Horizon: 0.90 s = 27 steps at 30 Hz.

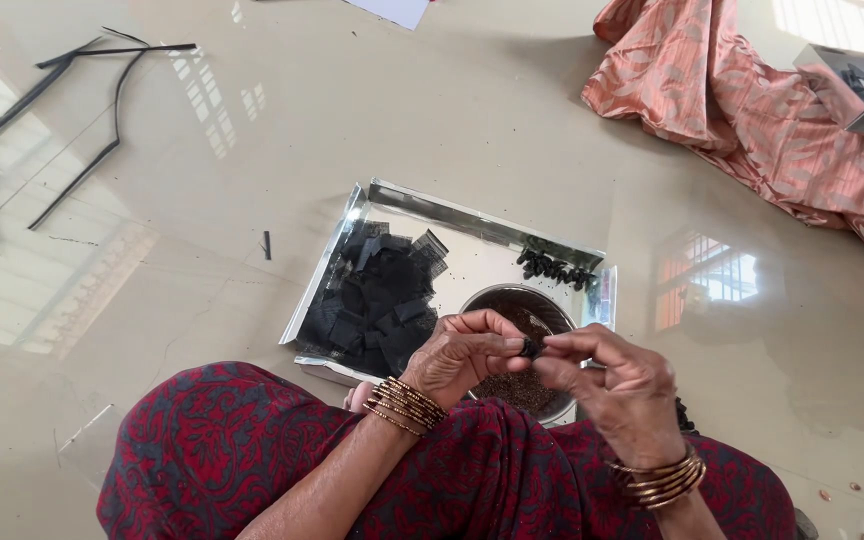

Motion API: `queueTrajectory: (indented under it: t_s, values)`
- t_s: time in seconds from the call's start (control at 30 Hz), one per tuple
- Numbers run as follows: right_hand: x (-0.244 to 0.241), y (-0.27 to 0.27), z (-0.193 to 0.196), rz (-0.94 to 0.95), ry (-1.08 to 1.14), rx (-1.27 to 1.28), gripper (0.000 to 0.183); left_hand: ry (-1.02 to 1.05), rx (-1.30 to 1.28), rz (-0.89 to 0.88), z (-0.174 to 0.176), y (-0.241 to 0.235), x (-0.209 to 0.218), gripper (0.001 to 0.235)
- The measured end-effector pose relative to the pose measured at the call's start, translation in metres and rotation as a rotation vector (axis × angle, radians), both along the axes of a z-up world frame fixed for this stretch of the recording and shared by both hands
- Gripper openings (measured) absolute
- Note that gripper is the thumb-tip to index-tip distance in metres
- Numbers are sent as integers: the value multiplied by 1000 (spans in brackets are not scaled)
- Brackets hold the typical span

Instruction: Manual rolling of beedis by placing tobacco on tendu leaves, rolling them, and tying them with thread.

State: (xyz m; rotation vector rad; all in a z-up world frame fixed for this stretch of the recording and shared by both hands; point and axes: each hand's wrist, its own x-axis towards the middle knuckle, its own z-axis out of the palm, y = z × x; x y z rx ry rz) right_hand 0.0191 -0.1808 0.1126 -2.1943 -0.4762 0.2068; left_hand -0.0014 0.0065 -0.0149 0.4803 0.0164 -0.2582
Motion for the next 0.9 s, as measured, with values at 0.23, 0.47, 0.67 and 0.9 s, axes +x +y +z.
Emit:
queueTrajectory:
  t_s: [0.23, 0.47, 0.67, 0.9]
  values:
    - [-3, 1, -3, 68, -35, 61, 14, -29, -14, -33, -2, -2, -2, 7]
    - [-1, 7, 9, 172, -163, 95, 14, -24, 48, -69, -9, -7, -1, 10]
    - [9, 7, 17, 396, -276, -38, 23, -77, -5, -74, -12, -3, -3, 10]
    - [22, 1, 21, 429, -238, -174, 13, -65, 9, -100, 0, -9, -5, 13]
